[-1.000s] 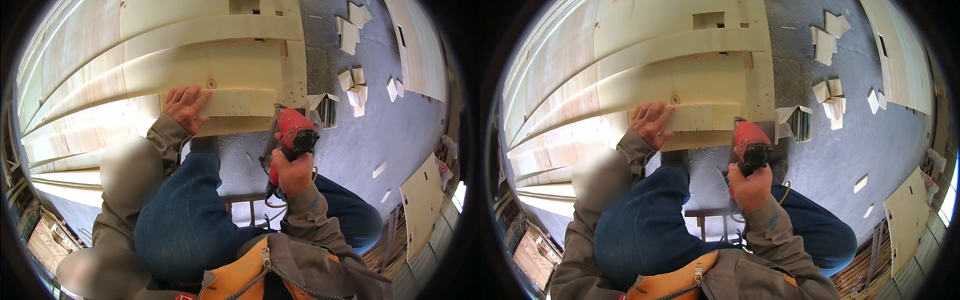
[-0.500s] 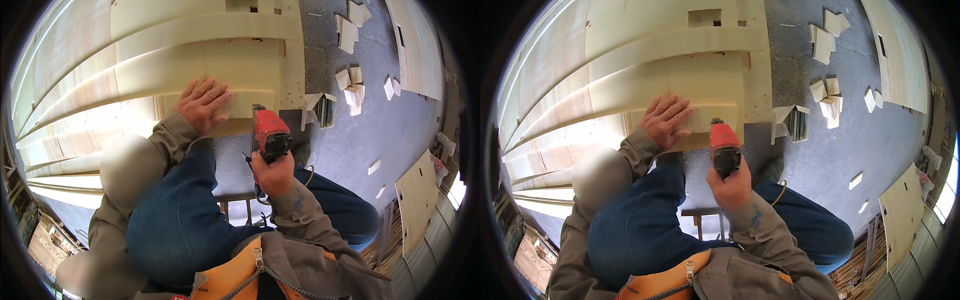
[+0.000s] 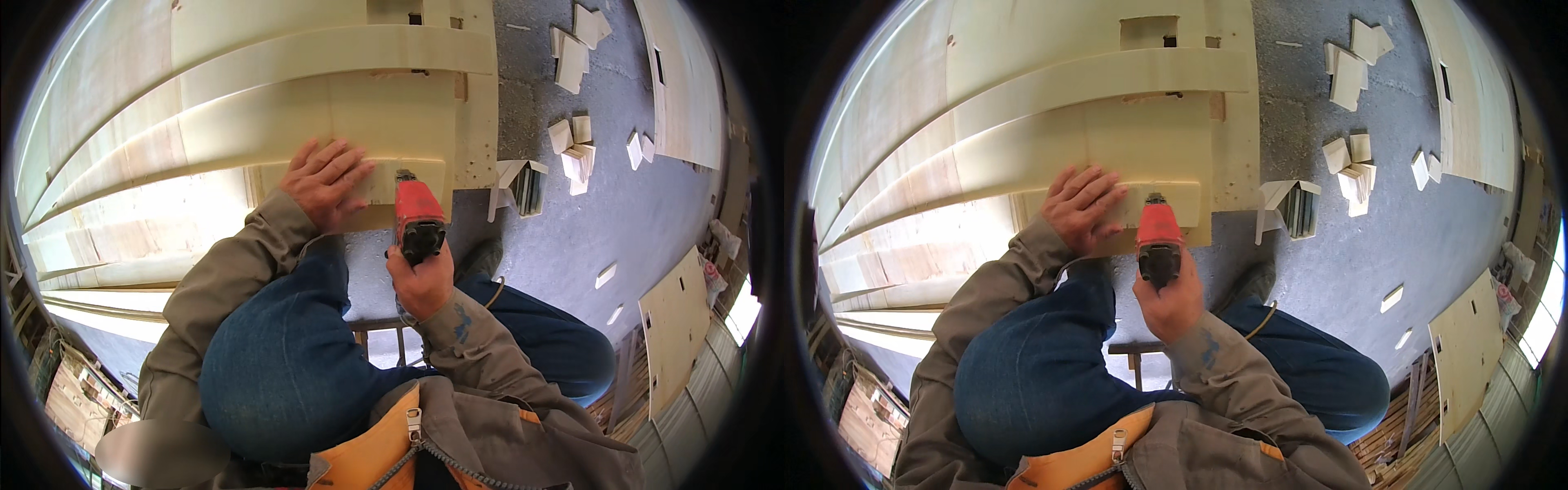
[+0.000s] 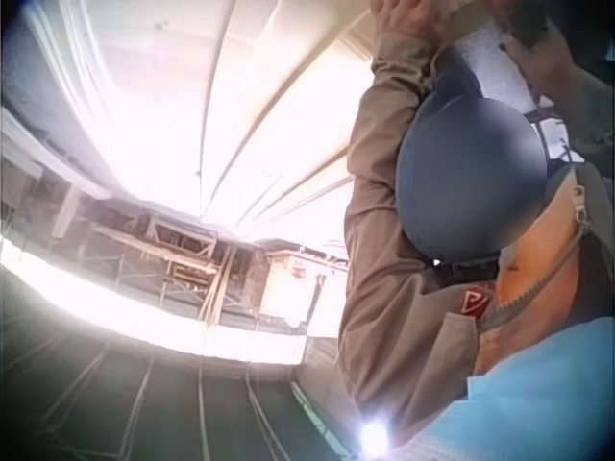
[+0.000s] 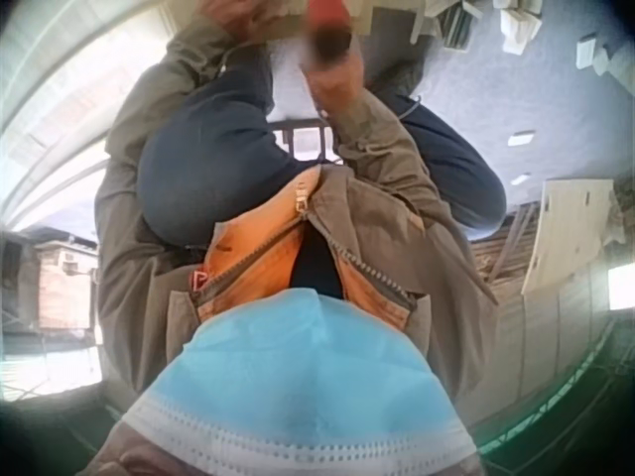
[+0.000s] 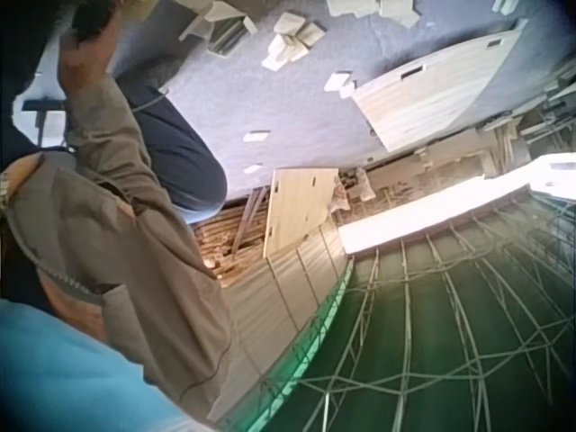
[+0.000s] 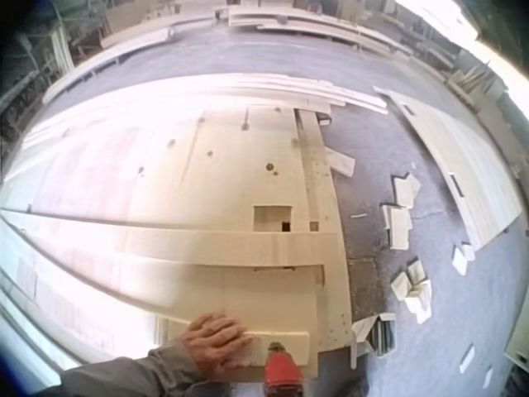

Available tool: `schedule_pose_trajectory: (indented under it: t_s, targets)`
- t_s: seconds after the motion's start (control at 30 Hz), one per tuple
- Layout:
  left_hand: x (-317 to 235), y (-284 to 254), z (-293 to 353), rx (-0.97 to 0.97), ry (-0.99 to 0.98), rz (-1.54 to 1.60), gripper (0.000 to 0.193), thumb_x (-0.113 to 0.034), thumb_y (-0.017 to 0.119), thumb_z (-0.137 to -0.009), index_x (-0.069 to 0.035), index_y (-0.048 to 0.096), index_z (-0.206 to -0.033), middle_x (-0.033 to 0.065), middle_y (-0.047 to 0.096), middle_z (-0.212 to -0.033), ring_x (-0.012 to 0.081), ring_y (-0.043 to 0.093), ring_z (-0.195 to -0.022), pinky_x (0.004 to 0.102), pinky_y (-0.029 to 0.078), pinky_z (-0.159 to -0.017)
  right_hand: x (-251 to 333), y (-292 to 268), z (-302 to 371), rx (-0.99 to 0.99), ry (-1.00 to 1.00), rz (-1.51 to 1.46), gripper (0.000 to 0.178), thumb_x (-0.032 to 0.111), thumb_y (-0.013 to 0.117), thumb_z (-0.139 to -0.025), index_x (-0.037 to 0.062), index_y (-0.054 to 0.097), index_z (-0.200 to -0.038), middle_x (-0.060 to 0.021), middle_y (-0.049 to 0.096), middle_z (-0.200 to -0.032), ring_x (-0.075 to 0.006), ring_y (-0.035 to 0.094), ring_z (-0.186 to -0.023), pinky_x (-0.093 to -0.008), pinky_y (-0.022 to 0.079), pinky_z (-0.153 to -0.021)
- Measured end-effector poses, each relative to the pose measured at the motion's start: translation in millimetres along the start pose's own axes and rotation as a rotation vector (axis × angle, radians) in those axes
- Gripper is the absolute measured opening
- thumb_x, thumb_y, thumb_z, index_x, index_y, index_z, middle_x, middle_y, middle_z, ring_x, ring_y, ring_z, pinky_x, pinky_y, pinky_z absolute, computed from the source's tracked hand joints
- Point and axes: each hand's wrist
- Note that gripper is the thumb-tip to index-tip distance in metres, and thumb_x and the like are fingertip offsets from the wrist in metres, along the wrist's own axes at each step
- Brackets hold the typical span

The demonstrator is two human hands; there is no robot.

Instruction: The person sits on the floor and uses a red pneumatic nail gun to attach small wooden blocks to a larger wooden panel. The person reloads the nail gun with a strip of nails and continues attaching blocks to different sections of the panel.

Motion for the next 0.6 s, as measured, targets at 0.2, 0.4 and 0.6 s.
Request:
schedule_pose_trajectory:
  t_s: [0.2,0.4,0.6]
  targets:
    - [-0.9,-1.4,-2.7,0.014,-0.005,0.003,0.071,-0.042,0.085,-0.08,-0.017,0.064,-0.144,0.0069,0.059,-0.15,0.0294,0.051,-0.144,0.0542,0.032,-0.122,3.1,3.6,-6.3,-0.039,-0.012,0.035,0.042,0.004,0.07,-0.085,0.0036,0.061,-0.126,-0.0176,0.066,-0.11,-0.0363,0.066,-0.099,-0.0428,0.053,-0.09]
    - [-1.7,-3.5,-3.6,0.021,-0.011,0.005,0.071,-0.041,0.085,-0.079,-0.017,0.064,-0.143,0.0074,0.06,-0.149,0.0295,0.051,-0.143,0.0543,0.032,-0.122,3.0,7.5,-10.2,-0.066,-0.054,0.015,0.042,0.005,0.07,-0.085,0.0024,0.06,-0.127,-0.0173,0.066,-0.112,-0.0357,0.066,-0.101,-0.0424,0.053,-0.092]
    - [-1.7,-3.4,-3.1,0.049,-0.03,0.005,0.07,-0.041,0.083,-0.082,-0.021,0.063,-0.146,0.0048,0.06,-0.15,0.0269,0.05,-0.144,0.0555,0.031,-0.123,0.4,6.8,-12.4,-0.064,-0.061,0.04,0.045,0.005,0.07,-0.086,0.0013,0.059,-0.129,-0.0187,0.066,-0.114,-0.0369,0.065,-0.103,-0.0425,0.052,-0.094]
Point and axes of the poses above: each hand's wrist, its own z-axis away from the middle knuckle, its own y-axis out of the palm, x = y × z
